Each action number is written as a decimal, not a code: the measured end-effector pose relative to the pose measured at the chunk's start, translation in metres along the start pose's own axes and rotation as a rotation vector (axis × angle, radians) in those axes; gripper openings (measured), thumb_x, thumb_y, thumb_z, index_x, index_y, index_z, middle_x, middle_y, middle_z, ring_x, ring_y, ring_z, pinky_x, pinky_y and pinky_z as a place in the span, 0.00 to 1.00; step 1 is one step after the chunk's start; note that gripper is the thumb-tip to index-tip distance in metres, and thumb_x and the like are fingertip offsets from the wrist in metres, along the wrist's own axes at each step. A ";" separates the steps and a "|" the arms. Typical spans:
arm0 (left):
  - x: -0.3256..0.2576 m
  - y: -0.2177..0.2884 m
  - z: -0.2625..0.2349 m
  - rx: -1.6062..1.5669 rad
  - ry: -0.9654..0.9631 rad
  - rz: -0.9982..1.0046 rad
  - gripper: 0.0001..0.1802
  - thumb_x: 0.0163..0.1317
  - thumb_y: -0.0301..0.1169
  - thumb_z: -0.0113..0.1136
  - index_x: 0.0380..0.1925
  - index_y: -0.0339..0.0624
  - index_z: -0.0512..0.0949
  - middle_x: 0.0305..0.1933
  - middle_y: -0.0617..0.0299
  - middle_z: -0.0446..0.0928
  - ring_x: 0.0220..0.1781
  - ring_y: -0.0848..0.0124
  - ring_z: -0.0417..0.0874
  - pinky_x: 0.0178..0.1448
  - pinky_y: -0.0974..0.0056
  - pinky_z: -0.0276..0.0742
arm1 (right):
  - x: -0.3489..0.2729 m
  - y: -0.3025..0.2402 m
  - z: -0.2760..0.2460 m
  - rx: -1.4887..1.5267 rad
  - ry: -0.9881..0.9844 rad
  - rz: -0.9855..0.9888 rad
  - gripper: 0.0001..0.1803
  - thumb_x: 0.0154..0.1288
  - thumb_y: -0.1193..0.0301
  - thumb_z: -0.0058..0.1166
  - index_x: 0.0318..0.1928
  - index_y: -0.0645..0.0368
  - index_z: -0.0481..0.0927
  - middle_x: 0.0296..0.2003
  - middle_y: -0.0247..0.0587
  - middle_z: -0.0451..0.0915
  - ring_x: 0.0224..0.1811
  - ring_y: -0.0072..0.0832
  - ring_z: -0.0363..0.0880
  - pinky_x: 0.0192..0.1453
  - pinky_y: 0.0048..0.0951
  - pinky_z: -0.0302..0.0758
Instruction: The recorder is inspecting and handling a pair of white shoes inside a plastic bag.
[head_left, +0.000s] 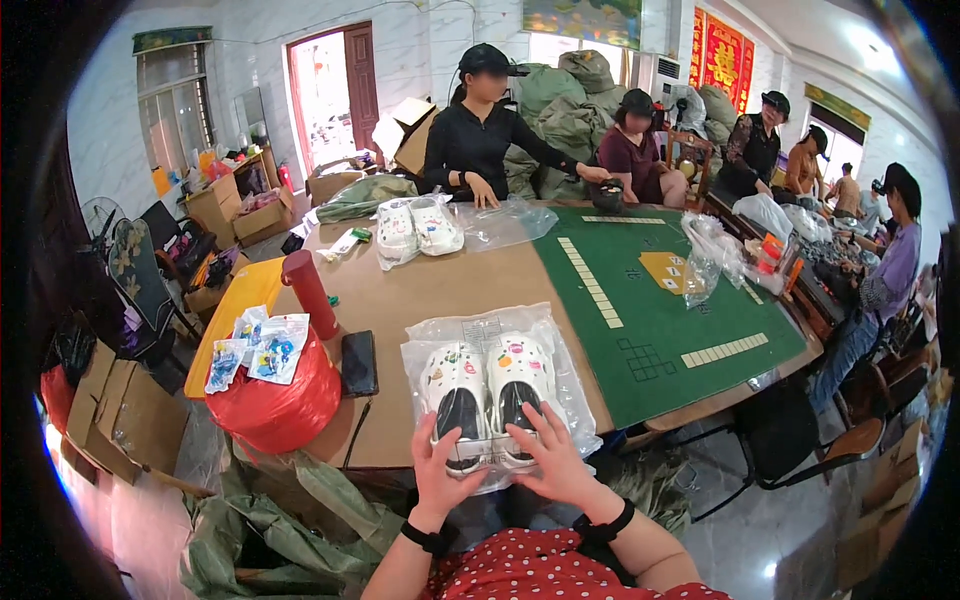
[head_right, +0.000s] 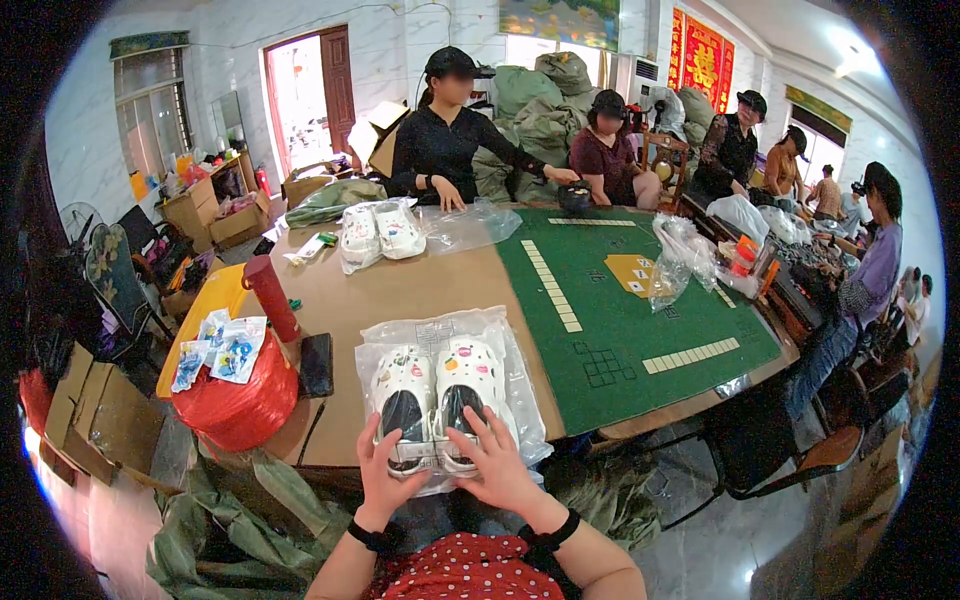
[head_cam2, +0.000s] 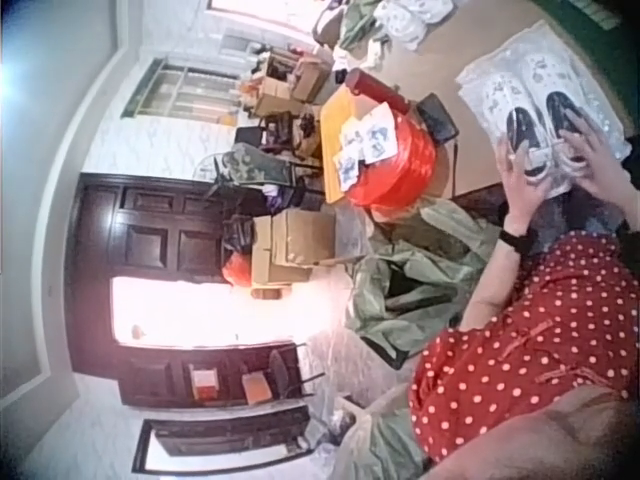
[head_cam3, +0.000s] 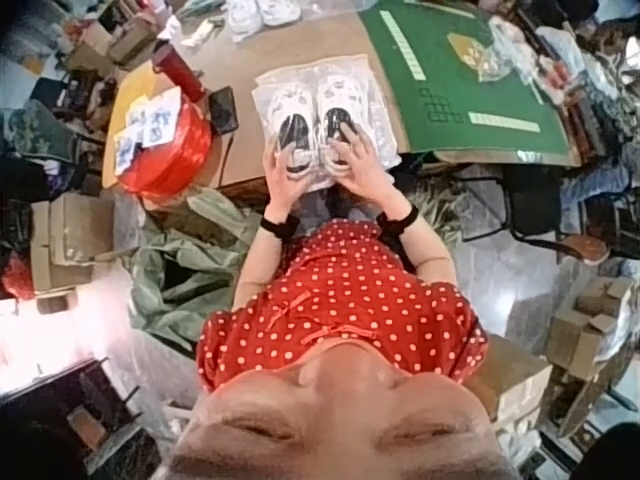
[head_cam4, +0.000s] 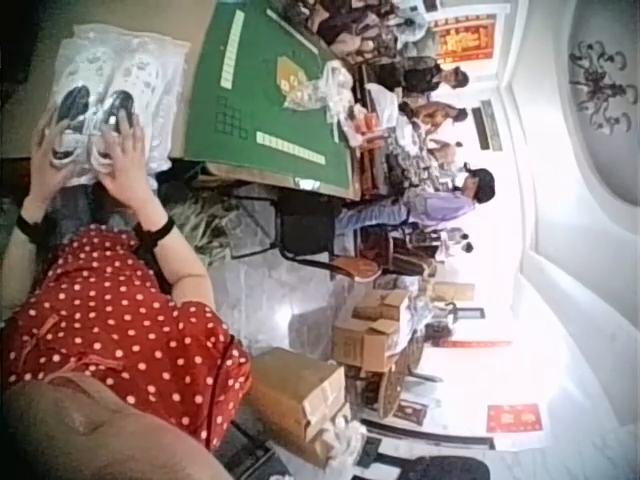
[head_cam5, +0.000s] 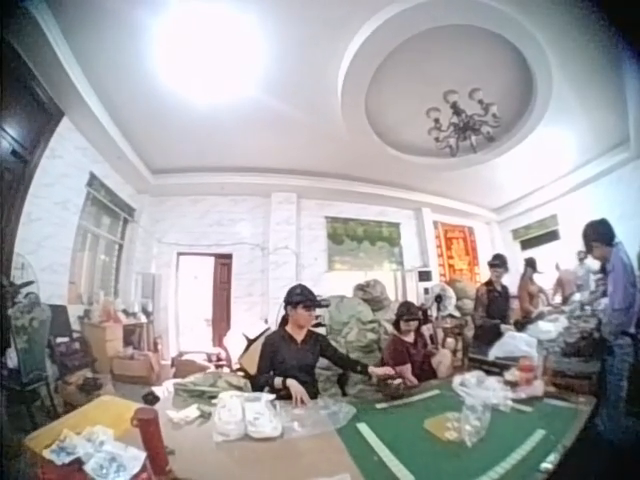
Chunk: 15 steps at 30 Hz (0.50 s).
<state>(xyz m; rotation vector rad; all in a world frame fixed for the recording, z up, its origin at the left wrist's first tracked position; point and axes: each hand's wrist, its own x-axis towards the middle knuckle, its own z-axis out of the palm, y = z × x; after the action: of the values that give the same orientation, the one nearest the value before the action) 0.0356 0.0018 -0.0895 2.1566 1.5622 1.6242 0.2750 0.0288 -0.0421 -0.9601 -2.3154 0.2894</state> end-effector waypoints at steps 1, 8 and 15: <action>0.000 -0.001 0.000 0.001 0.001 0.002 0.44 0.41 0.42 0.84 0.60 0.49 0.74 0.77 0.45 0.55 0.77 0.45 0.60 0.75 0.45 0.62 | 0.002 0.000 0.000 0.016 0.008 0.008 0.50 0.49 0.60 0.75 0.73 0.40 0.66 0.78 0.47 0.51 0.78 0.60 0.47 0.78 0.58 0.54; -0.007 -0.005 0.002 -0.001 0.052 0.081 0.43 0.42 0.42 0.83 0.60 0.49 0.73 0.77 0.45 0.56 0.77 0.45 0.60 0.75 0.45 0.62 | -0.007 -0.001 0.008 -0.080 0.057 -0.043 0.47 0.46 0.62 0.77 0.70 0.44 0.71 0.77 0.47 0.55 0.79 0.59 0.48 0.78 0.56 0.56; 0.001 -0.006 0.005 -0.047 0.023 -0.029 0.43 0.41 0.40 0.83 0.60 0.49 0.74 0.77 0.44 0.56 0.77 0.44 0.60 0.75 0.44 0.61 | 0.006 0.003 0.002 0.058 0.049 -0.015 0.46 0.49 0.63 0.74 0.71 0.41 0.69 0.77 0.45 0.54 0.79 0.58 0.48 0.79 0.58 0.54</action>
<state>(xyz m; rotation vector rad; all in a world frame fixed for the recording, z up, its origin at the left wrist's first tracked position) 0.0350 0.0076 -0.0942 2.0899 1.5369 1.6664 0.2724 0.0346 -0.0418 -0.9115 -2.2564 0.3225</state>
